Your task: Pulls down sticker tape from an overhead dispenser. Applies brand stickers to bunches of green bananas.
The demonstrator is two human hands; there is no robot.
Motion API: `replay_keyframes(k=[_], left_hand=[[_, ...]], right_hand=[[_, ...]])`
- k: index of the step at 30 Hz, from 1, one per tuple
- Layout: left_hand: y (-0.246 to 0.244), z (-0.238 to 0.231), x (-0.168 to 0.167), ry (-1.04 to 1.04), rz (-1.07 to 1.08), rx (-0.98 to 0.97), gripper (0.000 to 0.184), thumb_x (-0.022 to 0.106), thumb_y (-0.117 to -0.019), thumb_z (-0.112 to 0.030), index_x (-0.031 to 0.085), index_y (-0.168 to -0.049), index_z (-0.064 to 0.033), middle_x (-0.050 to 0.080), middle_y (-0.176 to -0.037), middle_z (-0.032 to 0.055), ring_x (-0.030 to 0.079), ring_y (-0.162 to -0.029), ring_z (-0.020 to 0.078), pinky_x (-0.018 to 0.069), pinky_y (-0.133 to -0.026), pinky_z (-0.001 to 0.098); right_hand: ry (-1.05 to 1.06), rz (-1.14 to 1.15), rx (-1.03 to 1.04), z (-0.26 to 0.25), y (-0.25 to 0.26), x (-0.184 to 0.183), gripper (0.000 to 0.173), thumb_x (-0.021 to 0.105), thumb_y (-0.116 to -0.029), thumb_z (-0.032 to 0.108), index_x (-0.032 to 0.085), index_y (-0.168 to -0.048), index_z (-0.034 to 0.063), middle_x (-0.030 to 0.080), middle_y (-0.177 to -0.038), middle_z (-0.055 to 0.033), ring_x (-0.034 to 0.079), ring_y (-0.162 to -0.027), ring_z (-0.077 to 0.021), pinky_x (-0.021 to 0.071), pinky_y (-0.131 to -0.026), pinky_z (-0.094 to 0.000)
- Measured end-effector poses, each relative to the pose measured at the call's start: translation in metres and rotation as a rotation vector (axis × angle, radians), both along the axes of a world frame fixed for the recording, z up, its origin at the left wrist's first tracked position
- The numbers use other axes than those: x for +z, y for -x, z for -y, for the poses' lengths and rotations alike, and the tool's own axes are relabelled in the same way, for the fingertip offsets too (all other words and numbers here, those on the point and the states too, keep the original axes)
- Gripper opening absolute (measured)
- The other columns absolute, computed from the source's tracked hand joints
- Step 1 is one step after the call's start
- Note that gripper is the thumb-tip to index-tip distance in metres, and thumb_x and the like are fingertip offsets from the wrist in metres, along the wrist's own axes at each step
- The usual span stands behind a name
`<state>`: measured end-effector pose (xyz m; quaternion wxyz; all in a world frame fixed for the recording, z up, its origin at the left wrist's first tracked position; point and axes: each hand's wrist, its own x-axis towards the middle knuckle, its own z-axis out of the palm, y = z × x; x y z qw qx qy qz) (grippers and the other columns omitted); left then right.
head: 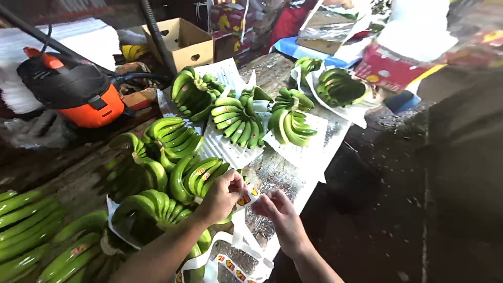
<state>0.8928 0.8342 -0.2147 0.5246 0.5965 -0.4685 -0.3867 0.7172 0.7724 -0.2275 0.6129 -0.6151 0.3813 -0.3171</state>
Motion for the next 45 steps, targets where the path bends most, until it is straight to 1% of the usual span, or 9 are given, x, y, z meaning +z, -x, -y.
replay_keyframes(k=[5, 10, 14, 21, 27, 33, 37, 41, 45], left_hand=[[0.015, 0.003, -0.001, 0.101, 0.262, 0.013, 0.011, 0.069, -0.0899, -0.003, 0.067, -0.099, 0.0034, 0.068, -0.107, 0.0127, 0.067, -0.095, 0.0097, 0.0561, -0.085, 0.0217], [0.007, 0.027, 0.002, 0.279, 0.732, 0.163, 0.017, 0.076, -0.0874, -0.013, 0.08, -0.103, -0.0095, 0.074, -0.106, 0.0068, 0.07, -0.101, 0.0175, 0.0516, -0.095, 0.0409], [-0.003, 0.048, -0.004, 0.443, 1.036, 0.283, 0.013, 0.069, -0.0898, -0.01, 0.079, -0.087, -0.0165, 0.074, -0.09, 0.0009, 0.07, -0.091, 0.0161, 0.0454, -0.103, 0.049], [-0.027, 0.066, -0.027, 0.606, 1.065, 0.223, 0.016, 0.054, -0.1035, -0.016, 0.066, -0.092, -0.0159, 0.07, -0.099, 0.0006, 0.065, -0.11, 0.0147, 0.033, -0.119, 0.0459], [-0.128, 0.091, -0.011, -0.218, 0.618, 0.174, 0.024, 0.051, -0.1052, -0.011, 0.065, -0.112, 0.0082, 0.068, -0.111, 0.02, 0.066, -0.107, 0.0259, 0.0523, -0.099, 0.0415], [-0.286, 0.116, -0.073, -0.884, 1.131, 0.174, 0.03, 0.049, -0.1034, 0.001, 0.061, -0.13, 0.0051, 0.06, -0.135, 0.0278, 0.056, -0.129, 0.046, 0.0426, -0.109, 0.0623], [-0.337, 0.13, -0.11, -1.015, 1.392, 0.008, 0.028, 0.052, -0.1001, 0.005, 0.065, -0.125, 0.0047, 0.062, -0.131, 0.0262, 0.055, -0.13, 0.0443, 0.0369, -0.114, 0.0602], [-0.339, 0.149, -0.119, -1.027, 1.479, 0.008, 0.028, 0.055, -0.0977, 0.009, 0.062, -0.125, 0.0094, 0.057, -0.135, 0.029, 0.052, -0.129, 0.0505, 0.0421, -0.107, 0.0646], [-0.282, 0.166, -0.094, -0.616, 1.276, 0.124, 0.021, 0.062, -0.0939, 0.007, 0.068, -0.114, 0.0093, 0.061, -0.123, 0.0326, 0.056, -0.12, 0.054, 0.0427, -0.099, 0.0704]], right_hand=[[-0.275, 0.283, -0.101, 0.019, -0.009, -0.002, 0.026, 0.062, -0.083, -0.014, 0.052, -0.094, 0.0069, 0.067, -0.079, -0.0007, 0.066, -0.067, -0.0091, 0.058, -0.062, -0.0252], [-0.047, 0.215, 0.149, 0.035, -0.018, 0.008, 0.061, 0.059, -0.0853, -0.014, 0.047, -0.145, -0.0063, 0.075, -0.108, -0.0064, 0.073, -0.087, -0.0068, 0.0609, -0.078, -0.0244], [0.003, 0.149, 0.234, 0.051, -0.028, 0.011, 0.052, 0.062, -0.0895, -0.005, 0.053, -0.14, -0.0077, 0.071, -0.121, -0.0108, 0.071, -0.097, -0.0058, 0.0587, -0.086, -0.0223], [-0.632, 0.248, 0.214, 0.086, -0.038, 0.015, 0.043, 0.039, -0.1057, 0.024, 0.058, -0.138, 0.0031, 0.071, -0.116, -0.0071, 0.068, -0.105, -0.0149, 0.0554, -0.092, -0.0328], [-0.575, 0.238, -0.024, 0.12, -0.055, -0.014, 0.032, 0.048, -0.1025, 0.007, 0.059, -0.132, -0.0015, 0.073, -0.1, -0.0073, 0.072, -0.085, -0.0139, 0.0618, -0.079, -0.0303], [-0.485, 0.202, -0.013, 0.137, -0.062, -0.032, 0.057, 0.057, -0.085, -0.016, 0.055, -0.139, -0.0001, 0.074, -0.102, -0.0065, 0.072, -0.081, -0.0126, 0.062, -0.071, -0.0282], [-0.455, 0.2, 0.03, 0.141, -0.07, -0.048, 0.027, 0.061, -0.0867, -0.014, 0.077, -0.1, 0.003, 0.077, -0.092, -0.0027, 0.072, -0.076, -0.0082, 0.0616, -0.071, -0.0252], [-0.556, 0.144, -0.041, 0.146, -0.08, -0.06, 0.022, 0.059, -0.0901, -0.006, 0.075, -0.104, -0.0016, 0.075, -0.093, -0.0073, 0.07, -0.074, -0.0104, 0.0606, -0.069, -0.0255], [-0.67, 0.118, -0.092, 0.148, -0.09, -0.063, 0.023, 0.052, -0.0952, -0.004, 0.071, -0.109, -0.0057, 0.073, -0.097, -0.0121, 0.071, -0.078, -0.0147, 0.0614, -0.072, -0.0272]])
